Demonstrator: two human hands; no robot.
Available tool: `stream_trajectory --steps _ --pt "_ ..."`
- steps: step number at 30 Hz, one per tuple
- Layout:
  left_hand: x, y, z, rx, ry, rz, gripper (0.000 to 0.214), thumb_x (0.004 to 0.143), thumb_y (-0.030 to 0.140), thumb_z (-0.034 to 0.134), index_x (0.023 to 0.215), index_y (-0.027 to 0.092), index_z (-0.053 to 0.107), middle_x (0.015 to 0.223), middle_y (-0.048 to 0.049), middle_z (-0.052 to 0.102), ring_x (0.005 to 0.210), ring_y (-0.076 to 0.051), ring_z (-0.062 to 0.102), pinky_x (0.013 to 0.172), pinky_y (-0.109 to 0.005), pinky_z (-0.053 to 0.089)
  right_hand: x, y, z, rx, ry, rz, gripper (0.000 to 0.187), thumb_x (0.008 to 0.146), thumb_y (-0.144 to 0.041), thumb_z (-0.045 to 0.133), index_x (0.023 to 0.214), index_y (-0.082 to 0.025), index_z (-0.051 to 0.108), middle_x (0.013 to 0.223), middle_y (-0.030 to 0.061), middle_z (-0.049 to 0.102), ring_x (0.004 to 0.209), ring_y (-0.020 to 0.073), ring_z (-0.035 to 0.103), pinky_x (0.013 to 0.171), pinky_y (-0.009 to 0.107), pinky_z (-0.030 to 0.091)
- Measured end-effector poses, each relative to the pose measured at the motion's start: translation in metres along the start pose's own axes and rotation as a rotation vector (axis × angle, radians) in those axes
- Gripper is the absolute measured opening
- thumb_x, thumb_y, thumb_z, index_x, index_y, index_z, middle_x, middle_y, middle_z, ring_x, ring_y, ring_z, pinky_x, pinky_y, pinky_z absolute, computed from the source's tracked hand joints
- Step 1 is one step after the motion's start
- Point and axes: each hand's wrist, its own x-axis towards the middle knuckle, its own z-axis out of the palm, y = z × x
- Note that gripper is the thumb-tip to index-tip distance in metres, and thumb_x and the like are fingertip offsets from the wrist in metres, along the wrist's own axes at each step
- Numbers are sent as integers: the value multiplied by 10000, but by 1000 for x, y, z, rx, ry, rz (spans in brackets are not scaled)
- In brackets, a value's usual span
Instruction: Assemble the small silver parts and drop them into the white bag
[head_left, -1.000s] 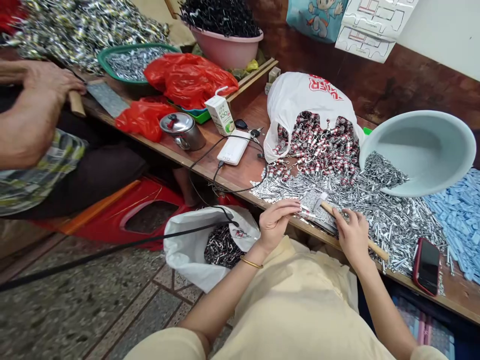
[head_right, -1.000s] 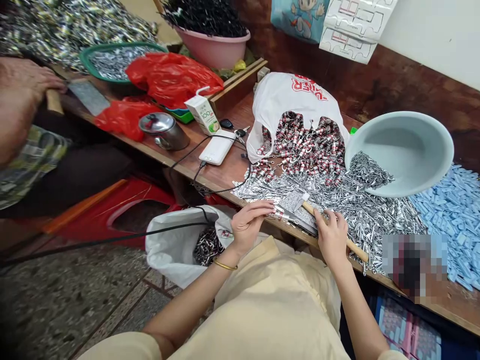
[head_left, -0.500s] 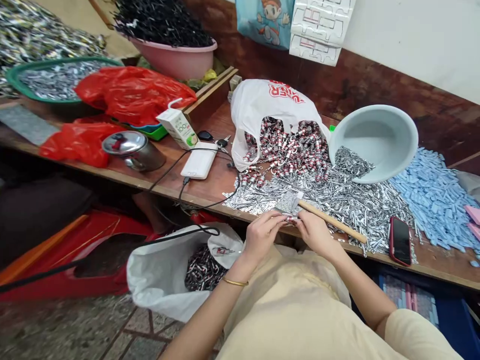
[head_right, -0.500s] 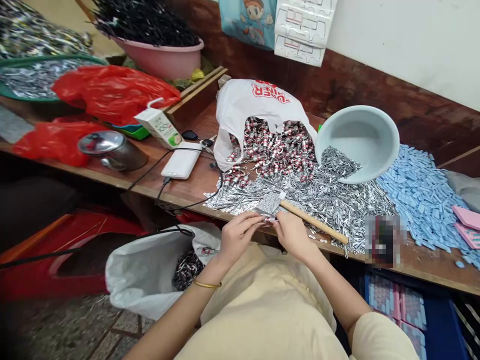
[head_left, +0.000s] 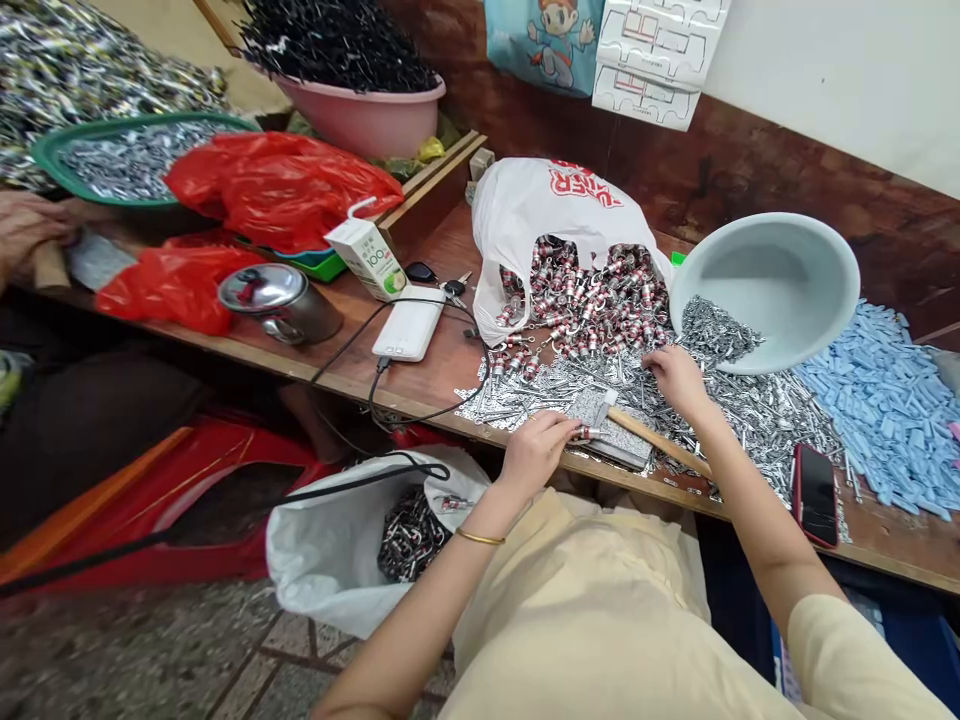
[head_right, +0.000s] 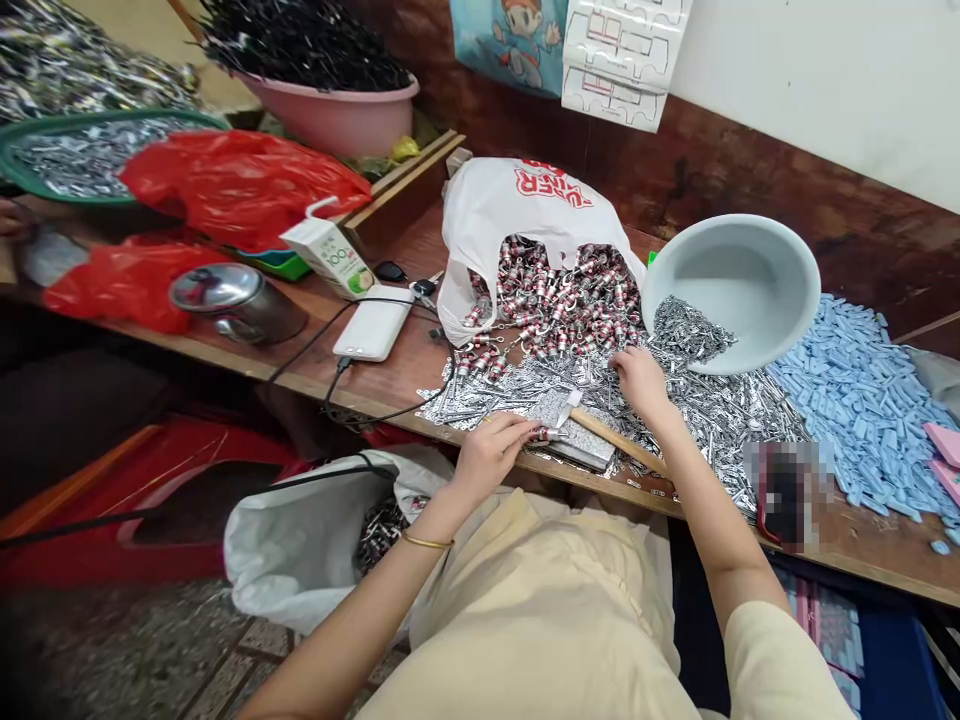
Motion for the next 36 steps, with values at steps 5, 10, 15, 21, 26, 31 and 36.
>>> stream_trajectory --steps 5,10,15,21,26,31,36 --pt "0 -1 -2 34 -13 4 247 1006 228 513 1091 201 743 888 -66 704 839 -170 613 734 -298 517 30 -6 20 -92 -99 37 138 894 -198 627 899 -179 763 1024 121 722 1009 272 561 810 348 429" --pt "-1 0 -4 -26 -7 -34 253 1011 210 488 1136 189 708 938 -76 714 883 -185 636 774 -325 536 35 4 32 -18 -122 29 106 875 -175 654 828 -182 748 948 91 734 915 237 573 842 349 417" --pt "1 0 -4 -84 -10 -78 175 996 226 532 992 190 703 903 -56 723 872 -185 650 797 -333 527 30 5 38 -21 -68 -10 96 876 -228 670 920 -182 742 1016 106 710 947 249 547 851 371 413" --pt "1 2 -5 -54 -14 -48 133 982 226 566 942 179 684 872 -50 703 844 -180 633 776 -316 507 29 -4 39 52 -21 -42 95 855 -167 634 866 -191 725 976 81 712 941 256 528 819 369 398" --pt "2 10 -7 -31 -38 -26 132 975 228 575 924 181 688 867 -52 698 848 -182 625 783 -322 507 19 -9 28 162 49 -33 147 878 -160 566 871 -171 713 960 105 711 906 243 597 807 371 438" --pt "4 7 -8 -156 74 -108 150 981 214 554 951 188 699 918 -60 705 883 -173 648 795 -318 535 -9 -24 19 641 62 83 159 872 -342 610 866 -196 674 855 66 723 780 213 657 735 361 513" --pt "5 -6 -5 -130 38 -100 158 982 238 563 945 189 709 949 -65 712 915 -181 657 828 -336 540 -38 -57 22 870 -5 -19 173 827 -379 665 786 -211 646 806 40 719 760 200 671 752 360 547"
